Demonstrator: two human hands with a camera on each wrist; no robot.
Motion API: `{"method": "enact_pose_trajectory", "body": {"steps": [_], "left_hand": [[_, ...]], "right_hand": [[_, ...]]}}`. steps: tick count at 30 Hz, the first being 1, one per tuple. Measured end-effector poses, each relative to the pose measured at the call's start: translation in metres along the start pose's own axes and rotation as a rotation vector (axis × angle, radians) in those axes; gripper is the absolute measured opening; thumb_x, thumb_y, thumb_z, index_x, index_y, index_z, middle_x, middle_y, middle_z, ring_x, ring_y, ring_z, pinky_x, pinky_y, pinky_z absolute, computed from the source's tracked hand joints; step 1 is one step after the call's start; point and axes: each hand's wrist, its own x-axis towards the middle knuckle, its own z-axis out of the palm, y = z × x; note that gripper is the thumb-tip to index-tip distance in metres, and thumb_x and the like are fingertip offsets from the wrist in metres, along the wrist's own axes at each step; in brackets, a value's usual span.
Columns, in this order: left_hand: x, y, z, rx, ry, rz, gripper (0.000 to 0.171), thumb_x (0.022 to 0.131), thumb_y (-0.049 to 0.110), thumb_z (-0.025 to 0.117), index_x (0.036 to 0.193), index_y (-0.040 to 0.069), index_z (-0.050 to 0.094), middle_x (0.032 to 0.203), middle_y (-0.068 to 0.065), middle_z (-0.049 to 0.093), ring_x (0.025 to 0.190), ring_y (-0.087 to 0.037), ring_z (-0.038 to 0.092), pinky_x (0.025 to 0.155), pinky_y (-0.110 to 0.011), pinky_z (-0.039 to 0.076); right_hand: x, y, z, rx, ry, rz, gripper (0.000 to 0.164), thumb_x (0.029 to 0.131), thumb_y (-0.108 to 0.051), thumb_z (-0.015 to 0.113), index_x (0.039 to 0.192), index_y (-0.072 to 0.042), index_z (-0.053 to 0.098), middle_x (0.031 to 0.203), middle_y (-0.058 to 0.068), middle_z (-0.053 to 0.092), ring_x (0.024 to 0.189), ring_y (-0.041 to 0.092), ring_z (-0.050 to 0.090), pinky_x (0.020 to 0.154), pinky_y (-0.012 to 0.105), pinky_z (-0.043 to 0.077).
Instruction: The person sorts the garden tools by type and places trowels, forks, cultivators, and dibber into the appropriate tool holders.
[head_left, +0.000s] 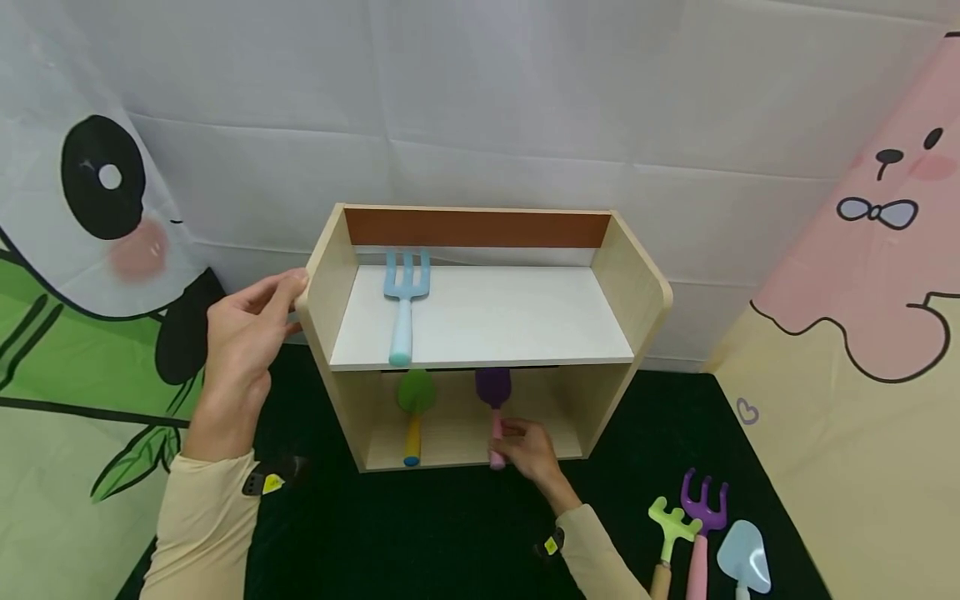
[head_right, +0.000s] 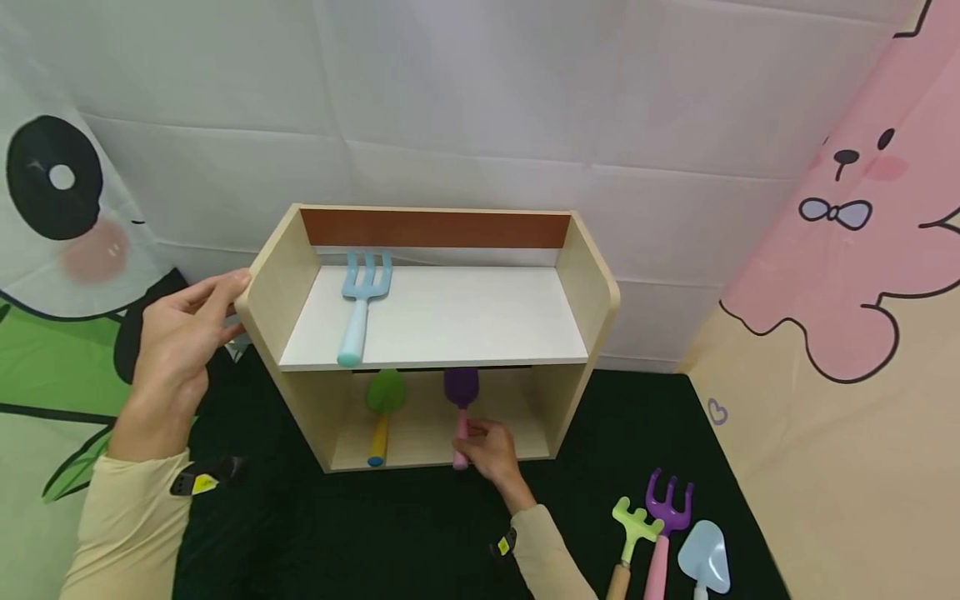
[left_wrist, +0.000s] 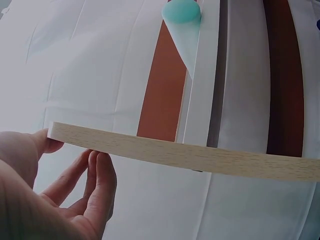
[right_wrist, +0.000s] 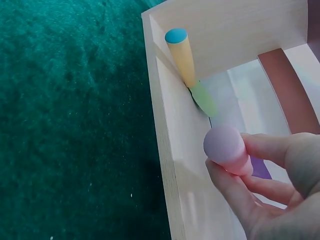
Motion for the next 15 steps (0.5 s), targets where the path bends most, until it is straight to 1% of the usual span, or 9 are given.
{"method": "enact_pose_trajectory", "body": {"steps": [5, 9, 15], "left_hand": [[0.000, 0.000, -0.001, -0.018, -0.008, 0.003, 0.059, 0.078, 0.056, 0.068, 0.125, 0.021, 0.064, 0.131, -0.002, 0.050, 0.115, -0.016, 0.048, 0.093, -0.035, 0.044], [-0.001, -0.001, -0.001, -0.026, -0.010, 0.006, 0.058, 0.077, 0.055, 0.069, 0.124, 0.020, 0.064, 0.129, -0.001, 0.051, 0.114, -0.016, 0.048, 0.091, -0.032, 0.045], [-0.001, 0.000, -0.001, -0.019, -0.006, 0.000, 0.058, 0.078, 0.055, 0.068, 0.125, 0.021, 0.064, 0.131, -0.002, 0.050, 0.114, -0.016, 0.048, 0.095, -0.037, 0.043]], "right_hand": [[0.008, 0.001, 0.006, -0.009, -0.020, 0.007, 0.043, 0.082, -0.016, 0.074, 0.118, 0.003, 0.060, 0.104, 0.015, 0.066, 0.085, 0.021, 0.067, 0.072, 0.031, 0.055], [0.014, 0.001, 0.010, 0.001, -0.037, 0.034, 0.041, 0.083, -0.015, 0.074, 0.117, 0.003, 0.061, 0.105, 0.014, 0.066, 0.084, 0.020, 0.067, 0.072, 0.030, 0.055], [0.023, 0.001, 0.015, -0.043, -0.029, 0.069, 0.038, 0.081, -0.019, 0.075, 0.112, 0.000, 0.064, 0.101, 0.011, 0.067, 0.083, 0.019, 0.065, 0.072, 0.031, 0.054]]}}
